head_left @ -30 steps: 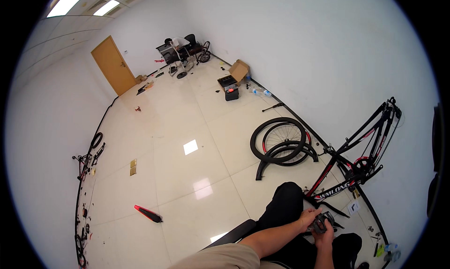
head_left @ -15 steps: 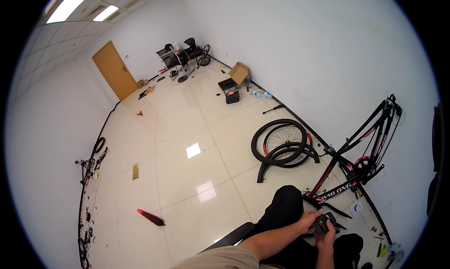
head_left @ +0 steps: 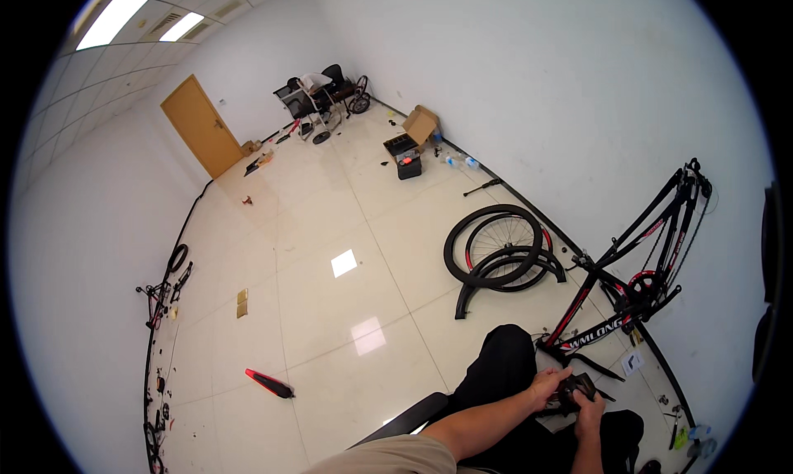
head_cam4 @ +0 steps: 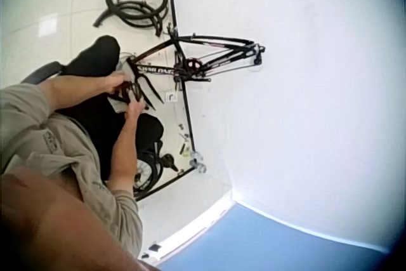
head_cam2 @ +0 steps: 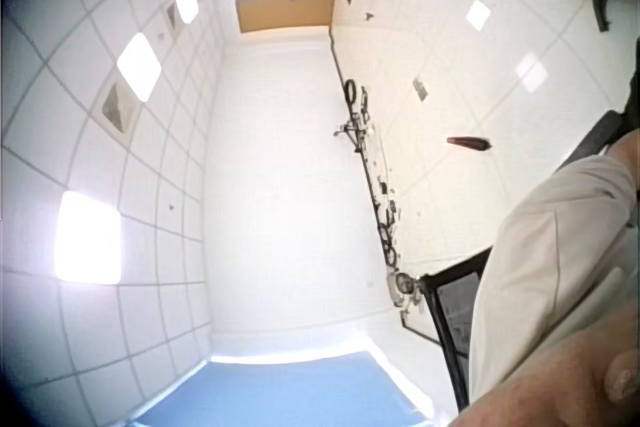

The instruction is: The person uses a pedal removal tool to loosen and remove a bicycle pedal from the crank arm. They rotate the tool repeatedly, repositioning it several times to continue unscrewing the pedal until it is fully detached.

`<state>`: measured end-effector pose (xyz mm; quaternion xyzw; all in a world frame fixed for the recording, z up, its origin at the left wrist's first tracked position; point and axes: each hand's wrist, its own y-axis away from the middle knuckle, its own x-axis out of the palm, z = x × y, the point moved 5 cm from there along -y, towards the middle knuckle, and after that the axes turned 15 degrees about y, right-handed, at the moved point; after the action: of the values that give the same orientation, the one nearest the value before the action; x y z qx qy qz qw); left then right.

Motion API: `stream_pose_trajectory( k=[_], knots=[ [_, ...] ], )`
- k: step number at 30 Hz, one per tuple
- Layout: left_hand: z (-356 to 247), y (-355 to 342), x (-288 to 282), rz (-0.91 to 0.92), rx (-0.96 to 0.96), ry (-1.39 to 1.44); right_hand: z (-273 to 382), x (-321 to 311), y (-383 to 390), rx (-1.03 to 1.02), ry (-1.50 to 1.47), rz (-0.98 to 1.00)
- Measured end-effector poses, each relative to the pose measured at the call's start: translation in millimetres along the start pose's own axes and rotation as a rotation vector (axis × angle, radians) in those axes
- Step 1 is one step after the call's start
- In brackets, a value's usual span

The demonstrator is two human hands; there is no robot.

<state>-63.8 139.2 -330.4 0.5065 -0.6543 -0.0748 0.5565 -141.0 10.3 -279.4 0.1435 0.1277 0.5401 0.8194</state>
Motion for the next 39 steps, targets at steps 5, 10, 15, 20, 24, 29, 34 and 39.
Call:
stream_pose_trajectory(
  k=[5,10,15,20,24,29,34,39],
  knots=[
    [0,5,13,0.109,-0.007,0.112,-11,4,-6,0.18,-0.355,0.032],
    [2,3,13,0.077,0.018,0.09,-13,0,-9,0.242,-0.409,0.101],
    [0,-6,2,0.032,0.055,0.11,-10,7,-5,0.166,-0.233,0.078],
    [-3,1,7,-0.01,0.067,0.094,-13,7,-6,0.091,-0.11,0.048],
    [-3,-5,4,0.101,0.042,0.168,-9,9,-4,0.124,-0.171,0.027],
    [1,-2,7,0.126,0.048,0.17,4,9,6,0.195,-0.248,0.051],
    [-3,-1,2,0.011,0.046,0.067,3,12,7,0.178,-0.225,0.06],
    [-5,5,12,0.095,0.041,0.191,4,13,5,0.138,-0.237,0.055]
  ],
)
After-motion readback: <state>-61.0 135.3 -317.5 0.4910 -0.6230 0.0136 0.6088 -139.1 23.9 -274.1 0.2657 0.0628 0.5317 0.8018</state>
